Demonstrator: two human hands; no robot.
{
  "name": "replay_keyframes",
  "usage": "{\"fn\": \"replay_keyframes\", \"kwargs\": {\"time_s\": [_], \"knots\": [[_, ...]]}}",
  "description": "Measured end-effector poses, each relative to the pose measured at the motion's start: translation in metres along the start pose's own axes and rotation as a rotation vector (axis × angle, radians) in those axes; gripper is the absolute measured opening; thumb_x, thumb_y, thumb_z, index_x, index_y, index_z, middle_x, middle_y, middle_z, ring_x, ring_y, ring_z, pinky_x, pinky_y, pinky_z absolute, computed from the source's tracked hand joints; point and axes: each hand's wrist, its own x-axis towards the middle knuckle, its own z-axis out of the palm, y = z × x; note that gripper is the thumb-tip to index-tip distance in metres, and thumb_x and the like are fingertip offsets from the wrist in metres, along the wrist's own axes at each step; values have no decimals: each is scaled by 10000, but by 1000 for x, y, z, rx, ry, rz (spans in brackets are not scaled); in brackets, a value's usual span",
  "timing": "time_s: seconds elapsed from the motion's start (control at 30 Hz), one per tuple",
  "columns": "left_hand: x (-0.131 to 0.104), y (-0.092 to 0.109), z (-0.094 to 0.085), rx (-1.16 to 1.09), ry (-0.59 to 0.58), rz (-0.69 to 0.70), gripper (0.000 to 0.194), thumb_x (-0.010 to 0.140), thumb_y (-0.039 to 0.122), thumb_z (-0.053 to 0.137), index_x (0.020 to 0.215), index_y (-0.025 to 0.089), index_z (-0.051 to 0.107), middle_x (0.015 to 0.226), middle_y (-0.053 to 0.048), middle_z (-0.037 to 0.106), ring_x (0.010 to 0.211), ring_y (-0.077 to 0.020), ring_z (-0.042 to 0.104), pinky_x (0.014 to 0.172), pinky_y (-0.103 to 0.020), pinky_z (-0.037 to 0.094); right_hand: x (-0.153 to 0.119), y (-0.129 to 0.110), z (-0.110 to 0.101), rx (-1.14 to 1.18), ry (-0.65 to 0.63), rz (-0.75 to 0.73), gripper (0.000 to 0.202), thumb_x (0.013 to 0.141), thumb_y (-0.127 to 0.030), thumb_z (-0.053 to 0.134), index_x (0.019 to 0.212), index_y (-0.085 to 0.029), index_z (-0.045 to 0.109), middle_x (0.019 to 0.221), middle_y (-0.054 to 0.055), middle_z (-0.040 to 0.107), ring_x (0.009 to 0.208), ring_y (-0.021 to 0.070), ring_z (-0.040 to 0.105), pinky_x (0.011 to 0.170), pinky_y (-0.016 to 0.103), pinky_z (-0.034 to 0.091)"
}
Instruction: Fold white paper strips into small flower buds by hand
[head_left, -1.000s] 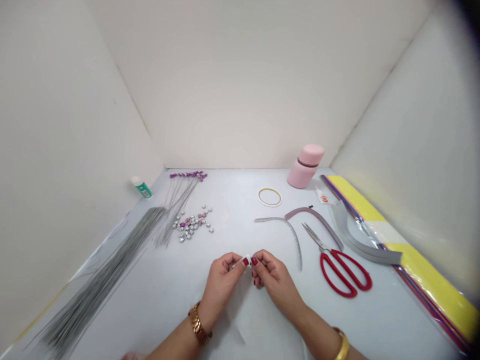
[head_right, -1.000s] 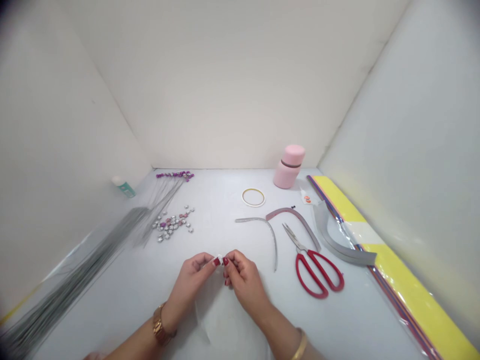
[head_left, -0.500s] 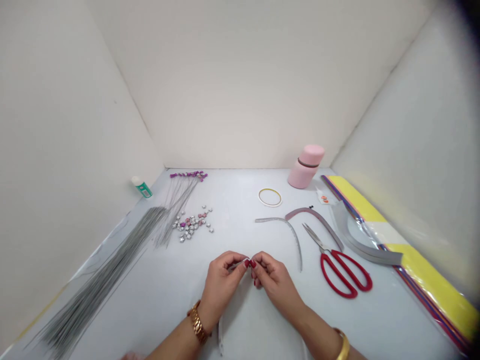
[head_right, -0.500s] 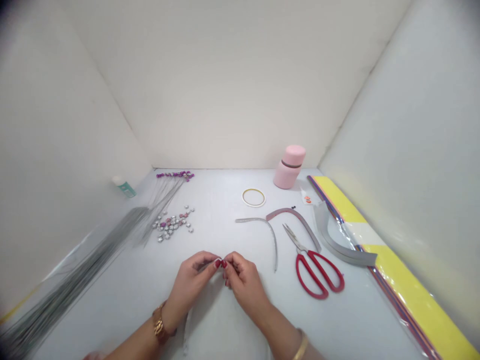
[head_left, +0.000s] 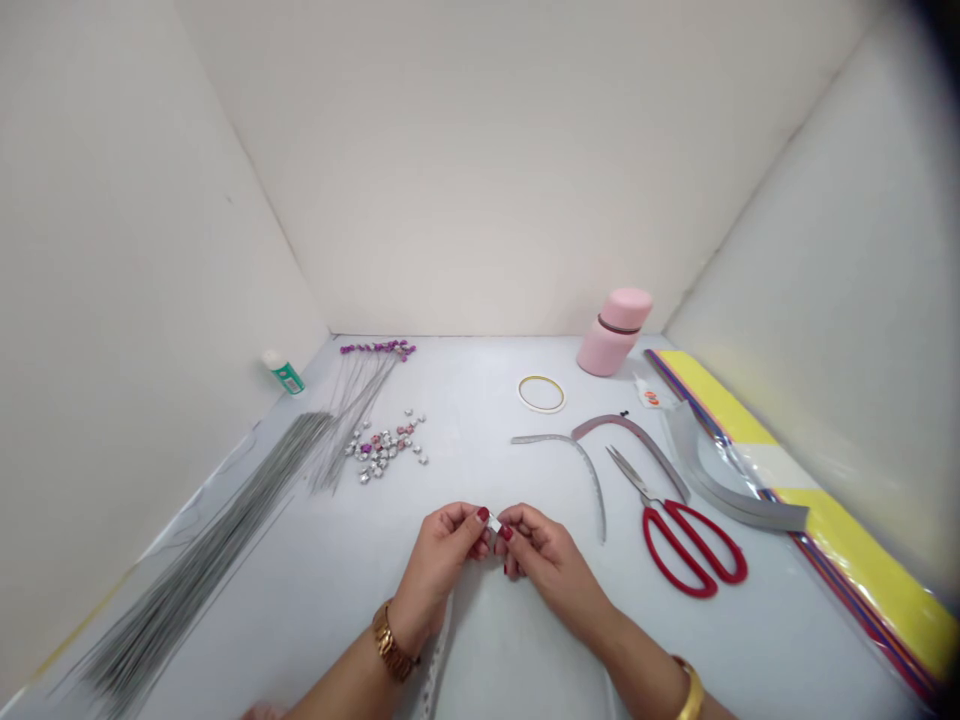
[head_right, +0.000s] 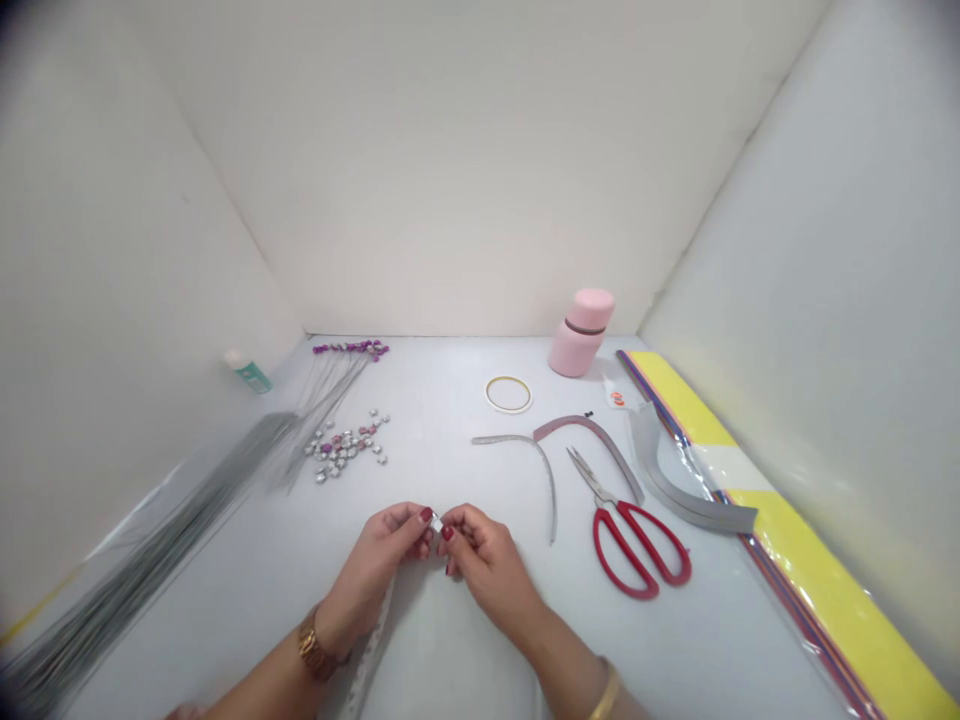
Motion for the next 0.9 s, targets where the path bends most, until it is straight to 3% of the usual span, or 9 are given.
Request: {"fn": "replay_keyframes", "kwargs": {"time_s": [0.53, 0.9], "knots": [[-1, 0, 4, 90, 11, 29, 247, 722, 341, 589, 602, 126, 562, 529, 14, 537, 513, -99, 467, 541, -210, 367, 1, 2, 1, 14, 71, 23, 228, 798, -356, 520, 670, -169, 539, 597, -12, 555, 502, 105, 483, 506, 229, 394], [0, -2, -1, 309, 18, 153, 216, 742, 321, 554, 643, 140, 617, 557, 7, 573, 551, -127, 494, 549, -220, 373, 1, 4, 0, 32, 61, 33, 283, 833, -392, 458, 687, -165, 543, 600, -4, 566, 482, 98, 482, 498, 227, 388]]}}
